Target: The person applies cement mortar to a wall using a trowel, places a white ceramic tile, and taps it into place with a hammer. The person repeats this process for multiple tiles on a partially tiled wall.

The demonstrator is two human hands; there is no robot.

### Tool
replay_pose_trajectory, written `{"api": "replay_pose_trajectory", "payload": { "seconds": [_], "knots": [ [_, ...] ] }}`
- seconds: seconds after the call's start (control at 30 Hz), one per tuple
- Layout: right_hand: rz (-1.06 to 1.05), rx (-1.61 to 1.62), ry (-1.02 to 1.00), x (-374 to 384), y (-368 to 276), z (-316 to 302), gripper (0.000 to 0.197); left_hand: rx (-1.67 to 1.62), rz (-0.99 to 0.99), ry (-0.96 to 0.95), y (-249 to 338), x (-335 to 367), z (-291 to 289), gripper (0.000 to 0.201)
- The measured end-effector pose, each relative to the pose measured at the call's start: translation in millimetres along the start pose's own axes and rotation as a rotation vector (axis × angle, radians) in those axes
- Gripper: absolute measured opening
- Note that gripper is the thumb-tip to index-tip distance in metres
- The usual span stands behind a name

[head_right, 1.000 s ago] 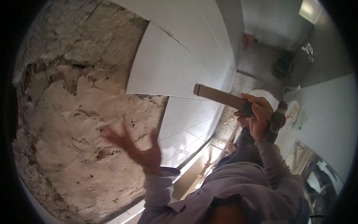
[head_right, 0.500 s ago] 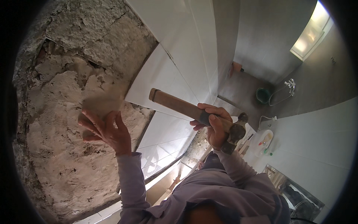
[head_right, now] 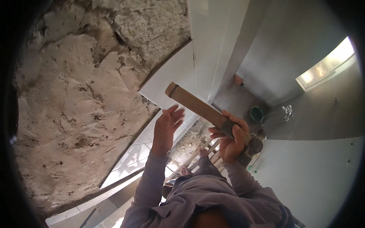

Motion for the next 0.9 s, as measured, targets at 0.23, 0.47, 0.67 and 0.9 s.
{"api": "replay_pose_trajectory", "payload": {
  "seconds": [0.23,0.47,0.67,0.9],
  "knots": [
    [-0.012,0.009,0.041,-9,2,26,0.035,-0.634,0.285,-0.057,-24,80,17,0.076],
    [-0.179,0.142,0.217,-23,5,24,0.037,-0.457,0.351,0.06,-14,83,13,0.087],
    [-0.279,0.047,0.386,-50,28,21,0.041,-0.33,0.336,0.095,-11,82,13,0.097],
    [-0.313,0.03,0.208,-62,66,43,0.038,-0.251,0.28,-0.048,-18,79,1,0.068]
  ]
}}
Point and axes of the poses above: each hand's wrist, its own x-axis towards the middle knuckle, its own z-axis out of the palm, y = z × x, the point moved 6 cm from there along x, towards the middle knuckle, and after that the axes turned 13 degrees about -x, right-handed, at the moved point
